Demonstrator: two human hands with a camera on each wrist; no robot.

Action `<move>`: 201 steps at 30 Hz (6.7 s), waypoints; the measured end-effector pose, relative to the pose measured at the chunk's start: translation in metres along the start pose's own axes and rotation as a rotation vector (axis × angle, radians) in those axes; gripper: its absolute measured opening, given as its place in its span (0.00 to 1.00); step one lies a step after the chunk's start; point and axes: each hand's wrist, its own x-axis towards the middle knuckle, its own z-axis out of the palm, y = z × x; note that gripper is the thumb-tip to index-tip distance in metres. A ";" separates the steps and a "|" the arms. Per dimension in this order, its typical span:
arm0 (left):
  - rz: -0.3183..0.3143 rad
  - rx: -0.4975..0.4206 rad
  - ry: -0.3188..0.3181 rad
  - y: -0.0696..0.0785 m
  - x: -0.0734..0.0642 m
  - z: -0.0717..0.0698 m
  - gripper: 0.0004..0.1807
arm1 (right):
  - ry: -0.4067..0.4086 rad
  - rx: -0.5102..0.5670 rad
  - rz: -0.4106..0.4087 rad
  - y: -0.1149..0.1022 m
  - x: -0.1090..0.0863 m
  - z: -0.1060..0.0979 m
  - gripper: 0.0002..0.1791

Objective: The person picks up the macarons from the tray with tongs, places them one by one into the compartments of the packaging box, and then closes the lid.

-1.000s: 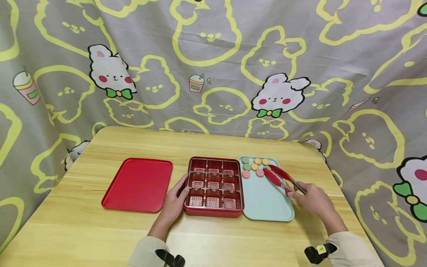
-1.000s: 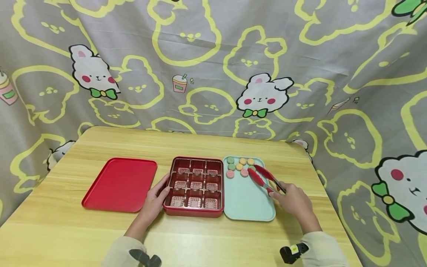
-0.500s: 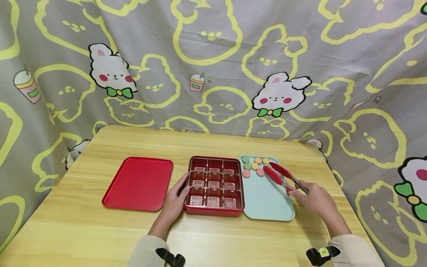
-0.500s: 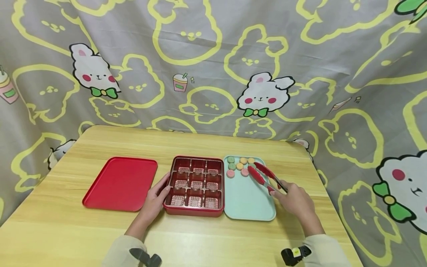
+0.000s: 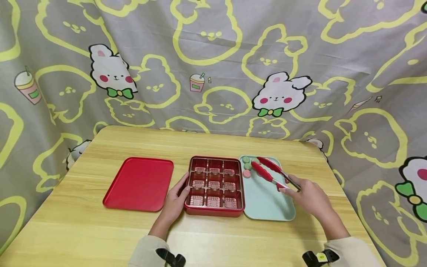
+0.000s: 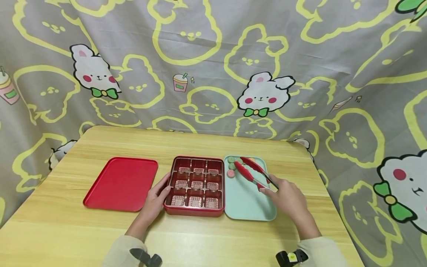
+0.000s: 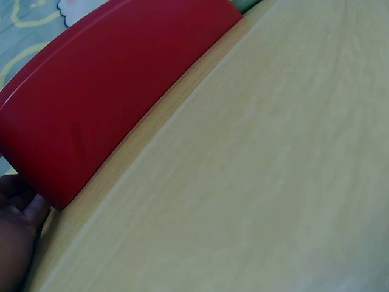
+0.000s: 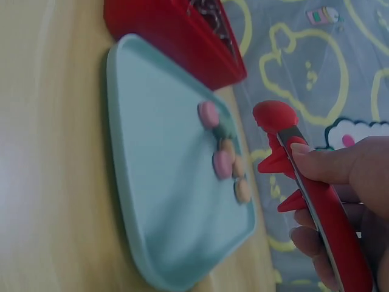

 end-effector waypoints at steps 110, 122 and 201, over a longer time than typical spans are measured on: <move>0.036 -0.059 0.015 -0.023 0.007 0.001 0.27 | -0.169 -0.191 0.015 -0.007 0.039 -0.003 0.39; -0.007 -0.019 0.006 -0.001 0.002 0.000 0.27 | -0.198 -0.210 -0.008 -0.013 0.047 -0.007 0.37; 0.039 -0.030 0.030 -0.033 0.010 0.003 0.27 | -0.204 -0.211 -0.132 -0.073 0.057 -0.045 0.34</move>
